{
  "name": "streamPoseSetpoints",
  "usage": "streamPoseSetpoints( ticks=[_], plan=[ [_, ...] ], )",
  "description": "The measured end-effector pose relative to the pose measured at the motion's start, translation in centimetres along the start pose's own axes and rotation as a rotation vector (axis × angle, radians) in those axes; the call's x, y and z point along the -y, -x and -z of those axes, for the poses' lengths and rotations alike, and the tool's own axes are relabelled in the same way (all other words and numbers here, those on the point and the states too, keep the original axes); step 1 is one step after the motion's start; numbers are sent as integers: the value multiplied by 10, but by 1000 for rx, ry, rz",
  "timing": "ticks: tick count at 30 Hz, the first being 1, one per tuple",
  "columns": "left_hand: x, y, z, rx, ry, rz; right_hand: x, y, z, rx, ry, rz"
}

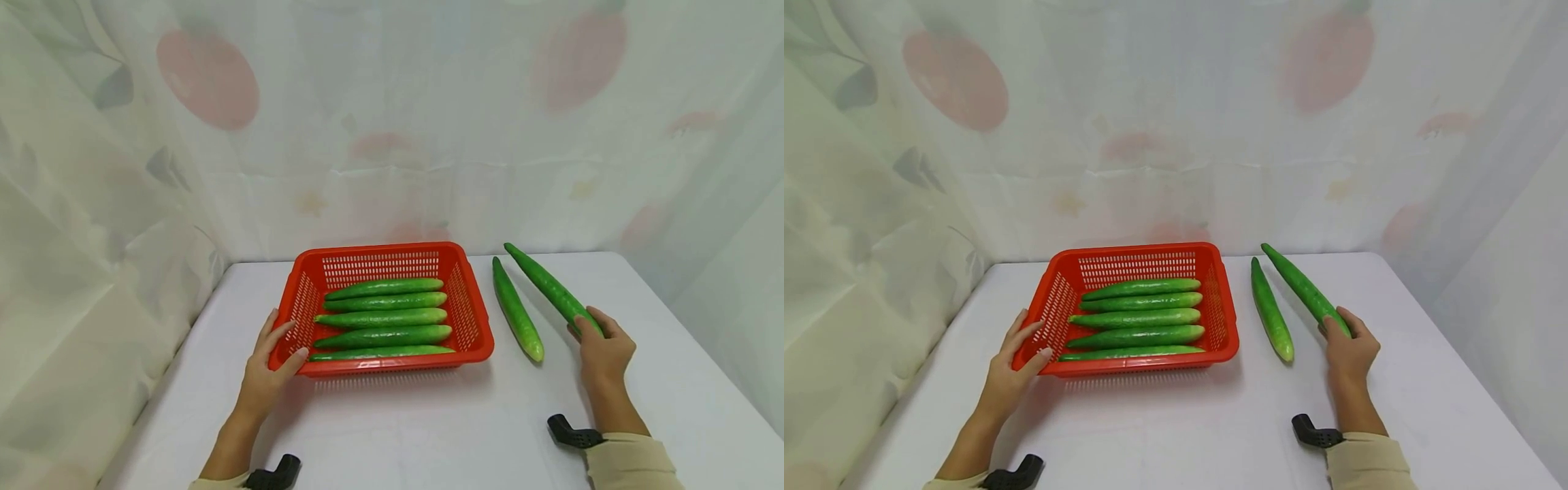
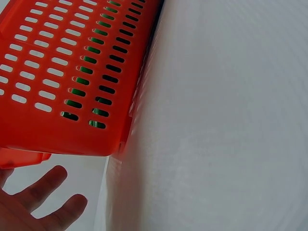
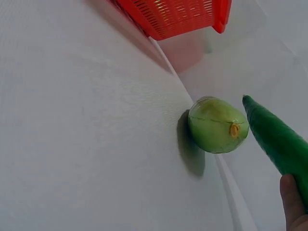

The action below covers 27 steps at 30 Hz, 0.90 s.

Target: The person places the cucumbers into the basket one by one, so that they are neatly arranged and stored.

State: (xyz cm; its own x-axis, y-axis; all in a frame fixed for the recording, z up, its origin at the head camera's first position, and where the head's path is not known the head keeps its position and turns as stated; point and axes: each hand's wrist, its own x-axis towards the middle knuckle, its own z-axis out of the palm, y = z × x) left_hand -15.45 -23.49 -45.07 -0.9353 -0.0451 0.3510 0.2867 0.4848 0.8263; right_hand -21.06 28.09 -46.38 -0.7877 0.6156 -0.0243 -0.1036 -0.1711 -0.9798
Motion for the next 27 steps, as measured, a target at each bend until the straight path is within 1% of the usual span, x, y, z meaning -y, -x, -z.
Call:
streamPoseSetpoints(
  ticks=[6,12,20,27],
  plan=[
    [0,0,0,-6,13,6,12,-1,-2,18,-19,5],
    [3,1,1,0,8,8,25,5,-2,28,-56,16],
    [-1,0,0,2,12,0,48,16,-3,88,-141,108],
    [0,-1,1,3,3,10,60,27,-6,163,-125,140]
  ],
)
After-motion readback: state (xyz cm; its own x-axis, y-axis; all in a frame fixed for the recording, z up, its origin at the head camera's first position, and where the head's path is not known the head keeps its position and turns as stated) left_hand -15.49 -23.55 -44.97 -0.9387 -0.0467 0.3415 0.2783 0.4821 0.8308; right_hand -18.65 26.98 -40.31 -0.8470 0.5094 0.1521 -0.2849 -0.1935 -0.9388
